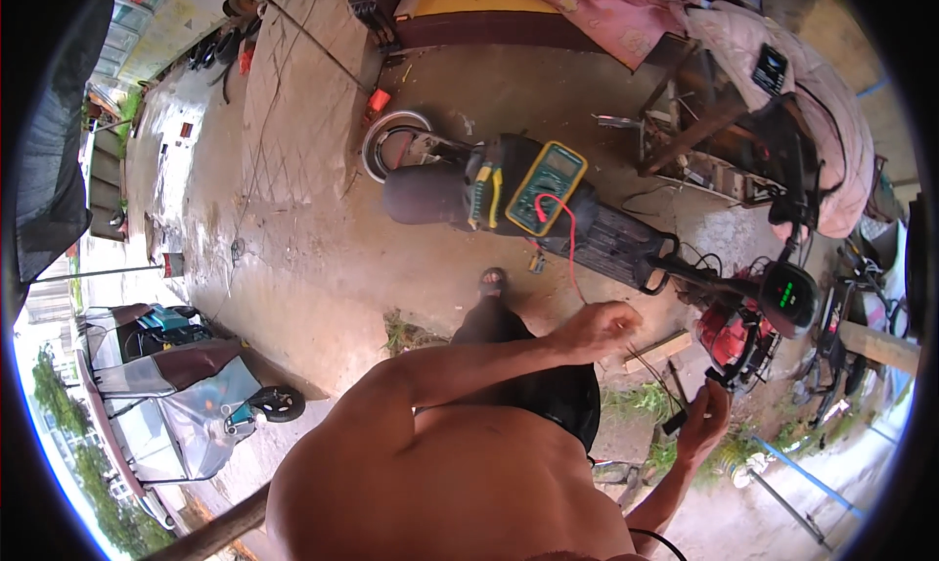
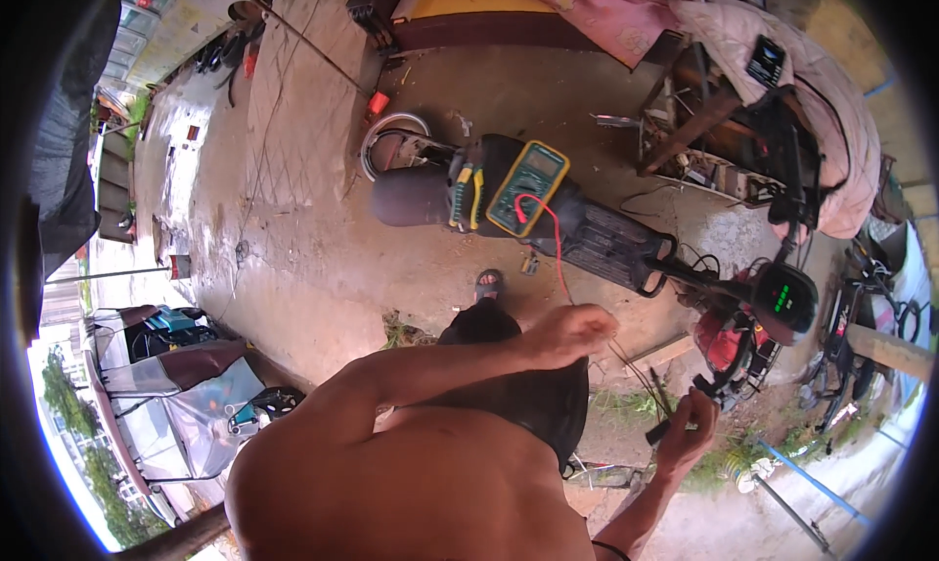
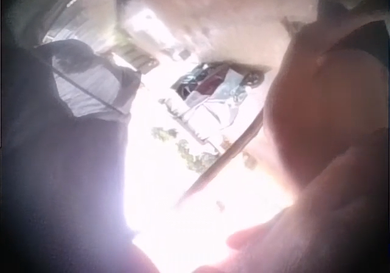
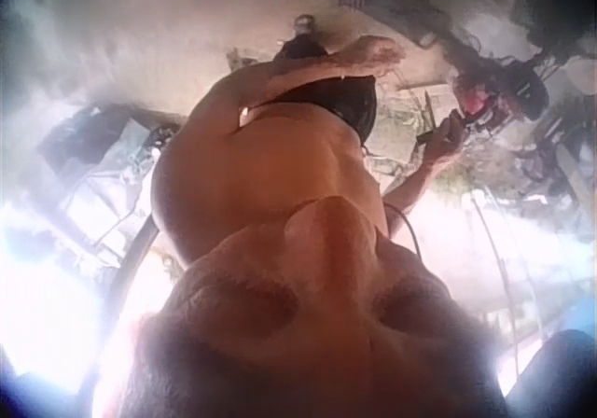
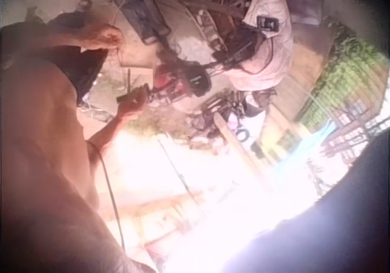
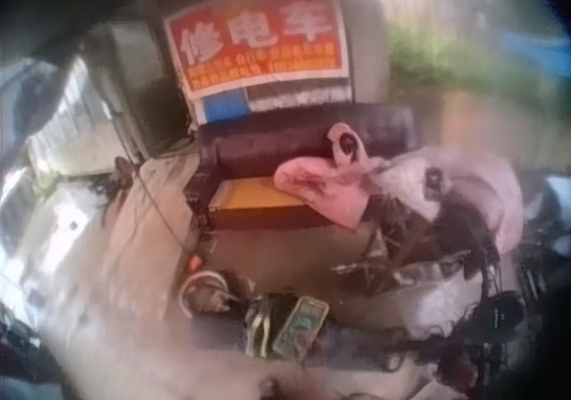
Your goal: The person tests the handlebar wiring of an electric scooter with multimeter probes. The person then removes the seat, disconnects wire connectors, and probes the wiring harness near the controller.
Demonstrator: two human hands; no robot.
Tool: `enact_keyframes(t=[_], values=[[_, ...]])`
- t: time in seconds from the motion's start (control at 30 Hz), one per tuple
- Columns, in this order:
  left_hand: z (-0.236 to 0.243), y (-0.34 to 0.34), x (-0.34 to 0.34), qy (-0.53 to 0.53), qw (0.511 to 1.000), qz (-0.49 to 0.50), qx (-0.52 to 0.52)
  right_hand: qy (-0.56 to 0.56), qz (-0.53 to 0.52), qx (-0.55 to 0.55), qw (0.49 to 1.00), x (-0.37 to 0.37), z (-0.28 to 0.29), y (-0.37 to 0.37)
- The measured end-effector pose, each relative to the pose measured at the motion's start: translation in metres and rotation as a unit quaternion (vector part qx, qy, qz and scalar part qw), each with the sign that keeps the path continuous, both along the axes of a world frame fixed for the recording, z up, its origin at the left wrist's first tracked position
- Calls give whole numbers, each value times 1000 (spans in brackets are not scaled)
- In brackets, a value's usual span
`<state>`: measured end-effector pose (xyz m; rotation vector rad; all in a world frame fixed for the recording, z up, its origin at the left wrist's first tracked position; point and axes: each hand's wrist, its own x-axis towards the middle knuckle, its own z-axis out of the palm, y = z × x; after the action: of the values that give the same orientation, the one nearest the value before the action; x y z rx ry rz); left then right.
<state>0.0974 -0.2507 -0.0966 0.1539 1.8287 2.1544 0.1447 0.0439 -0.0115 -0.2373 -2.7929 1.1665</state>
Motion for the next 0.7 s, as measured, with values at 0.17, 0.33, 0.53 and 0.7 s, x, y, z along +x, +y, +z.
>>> enact_keyframes(t=[0.17, 0.33, 0.53, 0.7], values=[[-53, -180, 2, -113, 977, 104, -146, 88, -37, 147, 985, -2, -25, -18], [-175, -350, 13, -179, 904, 286, -263, 93, -36, 182, 978, -6, -38, -21], [-192, -420, -23, -45, 824, 362, -433, 88, -66, 168, 980, -5, -44, -21], [-180, -455, -57, -42, 813, 375, -443, 85, -55, 222, 970, -7, -43, -28]])
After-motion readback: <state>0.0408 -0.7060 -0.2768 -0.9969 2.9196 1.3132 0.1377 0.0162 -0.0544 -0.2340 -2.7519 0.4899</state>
